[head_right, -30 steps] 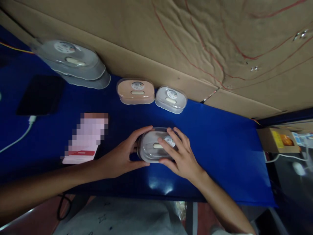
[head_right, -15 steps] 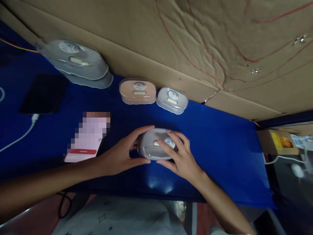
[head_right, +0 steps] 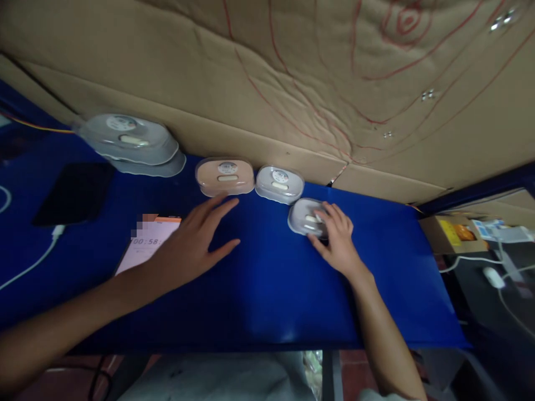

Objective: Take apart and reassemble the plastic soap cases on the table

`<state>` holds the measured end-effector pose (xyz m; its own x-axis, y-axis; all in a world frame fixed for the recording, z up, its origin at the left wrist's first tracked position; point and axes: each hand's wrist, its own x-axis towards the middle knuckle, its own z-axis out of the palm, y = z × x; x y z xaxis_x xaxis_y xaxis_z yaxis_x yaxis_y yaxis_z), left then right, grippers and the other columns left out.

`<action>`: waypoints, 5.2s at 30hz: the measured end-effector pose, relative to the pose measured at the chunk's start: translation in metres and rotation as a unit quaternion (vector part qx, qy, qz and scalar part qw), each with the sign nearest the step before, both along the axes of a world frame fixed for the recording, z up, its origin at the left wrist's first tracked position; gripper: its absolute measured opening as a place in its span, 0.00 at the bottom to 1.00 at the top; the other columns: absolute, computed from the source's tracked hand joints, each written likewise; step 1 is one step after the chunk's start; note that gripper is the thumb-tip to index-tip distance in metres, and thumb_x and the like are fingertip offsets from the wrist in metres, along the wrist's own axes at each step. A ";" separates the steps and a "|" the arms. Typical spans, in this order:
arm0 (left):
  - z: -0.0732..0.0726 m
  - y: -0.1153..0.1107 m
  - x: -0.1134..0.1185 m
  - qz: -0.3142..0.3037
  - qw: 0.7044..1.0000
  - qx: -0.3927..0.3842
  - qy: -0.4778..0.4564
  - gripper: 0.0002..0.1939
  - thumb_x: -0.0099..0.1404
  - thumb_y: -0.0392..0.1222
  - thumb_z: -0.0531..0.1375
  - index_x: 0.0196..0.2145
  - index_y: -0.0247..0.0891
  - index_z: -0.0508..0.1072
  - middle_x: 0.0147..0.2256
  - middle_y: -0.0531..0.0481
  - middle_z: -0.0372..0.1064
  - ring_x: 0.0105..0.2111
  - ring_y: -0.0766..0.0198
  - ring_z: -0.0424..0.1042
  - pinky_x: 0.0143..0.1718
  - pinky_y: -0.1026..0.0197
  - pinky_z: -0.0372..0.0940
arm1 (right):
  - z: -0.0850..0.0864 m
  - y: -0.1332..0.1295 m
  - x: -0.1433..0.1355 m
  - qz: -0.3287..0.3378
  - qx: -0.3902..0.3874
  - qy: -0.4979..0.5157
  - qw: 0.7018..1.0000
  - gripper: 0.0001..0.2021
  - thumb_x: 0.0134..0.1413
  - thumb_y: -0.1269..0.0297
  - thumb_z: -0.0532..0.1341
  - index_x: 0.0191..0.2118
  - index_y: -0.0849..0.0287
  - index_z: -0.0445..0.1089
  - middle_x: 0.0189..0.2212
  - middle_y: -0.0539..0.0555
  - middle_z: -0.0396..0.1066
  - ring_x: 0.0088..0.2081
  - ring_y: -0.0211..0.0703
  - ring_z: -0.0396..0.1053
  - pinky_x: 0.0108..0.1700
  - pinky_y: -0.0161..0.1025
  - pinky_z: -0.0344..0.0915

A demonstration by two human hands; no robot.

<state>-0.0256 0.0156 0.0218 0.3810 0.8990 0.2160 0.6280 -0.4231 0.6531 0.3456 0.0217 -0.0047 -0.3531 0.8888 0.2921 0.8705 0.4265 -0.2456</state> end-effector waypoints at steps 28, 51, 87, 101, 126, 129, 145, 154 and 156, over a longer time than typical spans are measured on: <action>-0.012 -0.023 0.008 -0.129 0.990 -0.058 -0.010 0.47 0.63 0.48 0.74 0.72 0.53 0.53 0.74 0.36 0.49 0.73 0.35 0.54 0.67 0.31 0.60 | 0.022 -0.031 -0.097 0.246 -0.070 0.068 0.964 0.47 0.68 0.39 0.60 0.79 0.55 0.38 0.72 0.67 0.61 0.73 0.60 0.58 0.71 0.62 0.59; -0.032 -0.029 0.009 -0.097 0.964 -0.135 -0.210 0.55 0.60 0.51 0.76 0.74 0.55 0.47 0.72 0.40 0.51 0.71 0.39 0.57 0.72 0.37 0.56 | 0.017 -0.032 -0.091 0.218 -0.024 0.042 0.975 0.23 0.72 0.51 0.62 0.64 0.56 0.68 0.60 0.62 0.76 0.66 0.55 0.68 0.69 0.57 0.54; -0.007 -0.029 0.017 0.064 0.698 -0.510 -0.499 0.34 0.66 0.48 0.71 0.65 0.54 0.63 0.58 0.47 0.71 0.55 0.51 0.76 0.50 0.53 0.74 | 0.015 -0.040 -0.105 0.247 -0.030 0.010 0.968 0.22 0.77 0.56 0.54 0.69 0.55 0.66 0.69 0.61 0.66 0.74 0.52 0.58 0.77 0.59 0.50; -0.006 -0.020 0.015 0.097 0.691 -0.503 -0.510 0.34 0.69 0.48 0.70 0.69 0.45 0.65 0.65 0.41 0.69 0.63 0.47 0.70 0.53 0.55 0.72 | 0.004 -0.008 -0.059 0.115 -0.017 -0.005 0.993 0.34 0.72 0.44 0.58 0.76 0.47 0.53 0.75 0.62 0.55 0.76 0.64 0.50 0.74 0.73 0.47; -0.010 -0.023 0.015 0.035 0.658 -0.547 -0.516 0.23 0.72 0.56 0.66 0.60 0.48 0.75 0.55 0.47 0.77 0.48 0.55 0.78 0.44 0.58 0.73 | 0.003 -0.033 -0.090 0.269 -0.002 0.045 0.962 0.33 0.65 0.50 0.68 0.71 0.46 0.61 0.69 0.61 0.61 0.77 0.65 0.45 0.71 0.68 0.61; -0.011 -0.022 0.013 0.033 0.663 -0.556 -0.500 0.22 0.73 0.57 0.64 0.60 0.51 0.74 0.54 0.48 0.77 0.49 0.55 0.78 0.45 0.57 0.73 | 0.003 -0.033 -0.091 0.288 0.033 0.018 0.957 0.31 0.64 0.49 0.69 0.68 0.47 0.66 0.66 0.61 0.66 0.76 0.65 0.49 0.71 0.68 0.61; 0.009 0.074 0.003 0.002 0.991 0.091 0.095 0.33 0.75 0.43 0.60 0.73 0.39 0.58 0.77 0.34 0.42 0.77 0.38 0.42 0.75 0.34 0.45 | 0.002 -0.021 0.060 0.050 0.042 -0.055 0.996 0.29 0.67 0.50 0.66 0.69 0.47 0.63 0.68 0.63 0.65 0.73 0.71 0.54 0.69 0.72 0.55; -0.013 0.055 -0.018 0.024 0.985 0.038 0.165 0.30 0.76 0.49 0.59 0.72 0.45 0.63 0.76 0.34 0.47 0.72 0.35 0.59 0.69 0.36 0.61 | -0.022 0.036 0.125 -0.098 0.124 -0.040 0.987 0.31 0.71 0.48 0.57 0.73 0.54 0.60 0.66 0.67 0.64 0.67 0.66 0.61 0.68 0.66 0.59; -0.016 0.027 -0.021 0.006 0.990 0.034 0.138 0.28 0.77 0.50 0.58 0.71 0.47 0.64 0.75 0.36 0.47 0.71 0.36 0.60 0.69 0.36 0.61 | -0.028 0.050 0.098 -0.092 0.122 -0.023 0.988 0.33 0.72 0.47 0.56 0.74 0.55 0.56 0.68 0.67 0.62 0.70 0.65 0.57 0.70 0.67 0.55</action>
<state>-0.0466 0.0428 0.0058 0.4243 0.8903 0.1652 0.7835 -0.4524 0.4260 0.4432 0.0720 -0.0329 -0.2102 0.8439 0.4937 0.9465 0.3020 -0.1133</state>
